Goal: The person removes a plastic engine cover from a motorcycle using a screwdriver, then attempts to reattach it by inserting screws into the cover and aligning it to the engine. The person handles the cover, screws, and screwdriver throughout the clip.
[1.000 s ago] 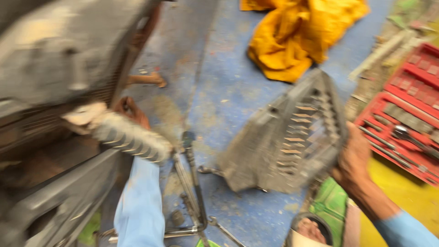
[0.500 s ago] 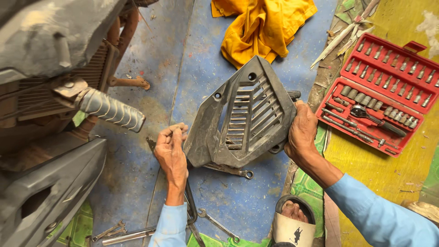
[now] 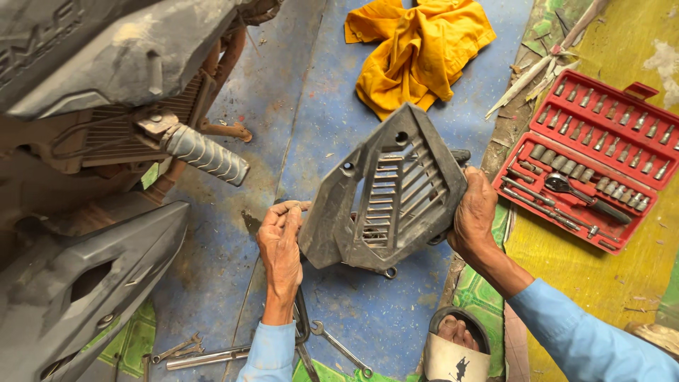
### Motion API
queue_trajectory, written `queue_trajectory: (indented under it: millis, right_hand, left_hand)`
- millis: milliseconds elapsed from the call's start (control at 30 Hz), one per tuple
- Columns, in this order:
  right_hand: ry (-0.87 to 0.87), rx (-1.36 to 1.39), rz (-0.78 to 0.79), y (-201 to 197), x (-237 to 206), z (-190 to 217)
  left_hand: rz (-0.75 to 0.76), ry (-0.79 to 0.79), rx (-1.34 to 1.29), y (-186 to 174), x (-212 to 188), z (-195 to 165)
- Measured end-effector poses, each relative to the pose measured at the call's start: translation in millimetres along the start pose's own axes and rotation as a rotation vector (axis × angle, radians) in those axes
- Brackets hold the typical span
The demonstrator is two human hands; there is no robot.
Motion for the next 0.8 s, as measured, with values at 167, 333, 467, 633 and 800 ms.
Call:
queue_trajectory:
  millis: [167,333,467,633,800]
  right_hand:
    - [-0.021,0.024,0.068,3,-3,7]
    - [-0.057,0.112,0.089,10,-10,13]
    - [0.068,0.328,0.221,28,-11,8]
    - [0.042,0.126,0.443,39,-2,11]
    - [0.507,0.492,0.397,41,29,-24]
  left_hand:
    - [0.031,-0.018,-0.039,0,-10,-6]
    - [-0.065,0.186,0.130,3,-25,-30]
    - [-0.198,0.571,0.189,0,-60,-62]
    - [-0.126,1.201,0.524,15,-111,-84]
    - [0.102,1.269,0.649,24,-117,-65]
Point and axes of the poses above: each hand's wrist, its own x-axis towards the middle knuckle, its own y-axis out of the palm, z = x × y, the point moved 8 cm from there along x, towards the middle knuckle, and after that the axes turned 8 degrees about -z, right-handed, at the moved point
